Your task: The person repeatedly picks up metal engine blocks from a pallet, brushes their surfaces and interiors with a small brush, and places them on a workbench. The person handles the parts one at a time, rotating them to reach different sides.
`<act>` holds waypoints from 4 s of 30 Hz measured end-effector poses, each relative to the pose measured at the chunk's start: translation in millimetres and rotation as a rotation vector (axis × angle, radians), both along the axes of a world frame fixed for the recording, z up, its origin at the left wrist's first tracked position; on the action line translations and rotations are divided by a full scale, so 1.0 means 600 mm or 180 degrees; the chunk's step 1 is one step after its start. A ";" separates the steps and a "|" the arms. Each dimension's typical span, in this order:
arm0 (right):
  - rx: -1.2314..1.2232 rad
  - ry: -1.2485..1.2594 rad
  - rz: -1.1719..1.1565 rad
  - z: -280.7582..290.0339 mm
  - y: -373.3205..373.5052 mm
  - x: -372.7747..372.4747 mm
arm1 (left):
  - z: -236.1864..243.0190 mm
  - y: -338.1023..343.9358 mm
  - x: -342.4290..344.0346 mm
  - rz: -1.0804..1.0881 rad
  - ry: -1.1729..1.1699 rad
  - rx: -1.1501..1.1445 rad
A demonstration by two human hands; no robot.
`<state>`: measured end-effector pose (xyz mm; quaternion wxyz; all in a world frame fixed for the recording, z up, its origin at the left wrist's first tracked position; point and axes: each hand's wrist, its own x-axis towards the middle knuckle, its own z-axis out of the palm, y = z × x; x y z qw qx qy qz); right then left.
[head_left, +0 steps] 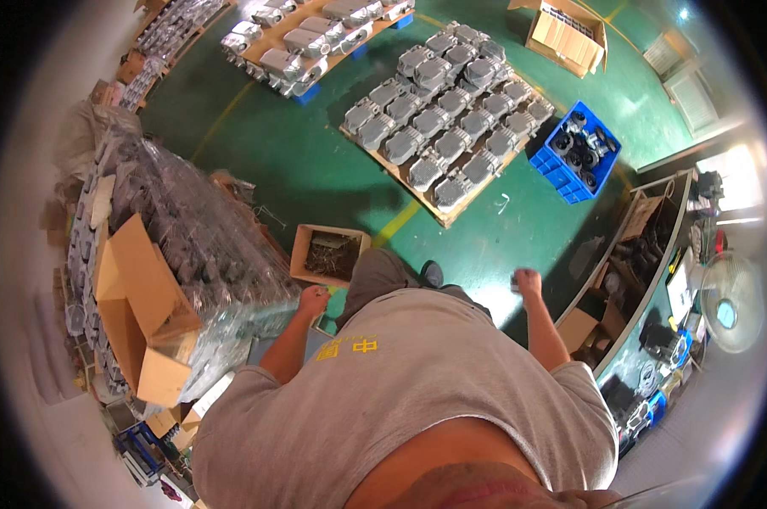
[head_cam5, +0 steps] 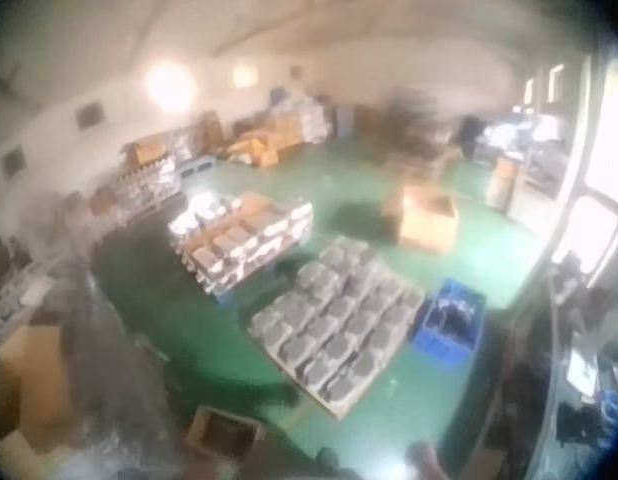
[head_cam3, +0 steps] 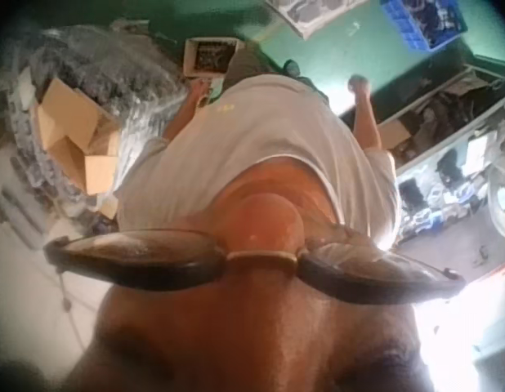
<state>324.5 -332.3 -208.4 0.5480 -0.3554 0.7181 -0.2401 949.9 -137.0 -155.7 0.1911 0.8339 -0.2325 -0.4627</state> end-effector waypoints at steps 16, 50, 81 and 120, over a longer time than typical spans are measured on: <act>0.1400 0.0767 -0.0800 0.031 -0.210 0.449 | -0.181 -0.655 0.601 -0.1440 -0.0600 -0.0441; 0.0889 0.0163 -0.3766 -0.057 -0.621 0.930 | -0.073 -1.866 0.354 -0.4994 -0.0811 -0.0346; 0.0245 0.1847 -0.1246 -0.436 -1.507 0.921 | -0.547 -2.061 0.048 -0.3684 -0.1222 -0.0583; 0.1455 0.2224 -0.2620 -0.191 -0.904 1.070 | -0.216 -2.192 0.368 -0.5398 -0.2586 -0.0267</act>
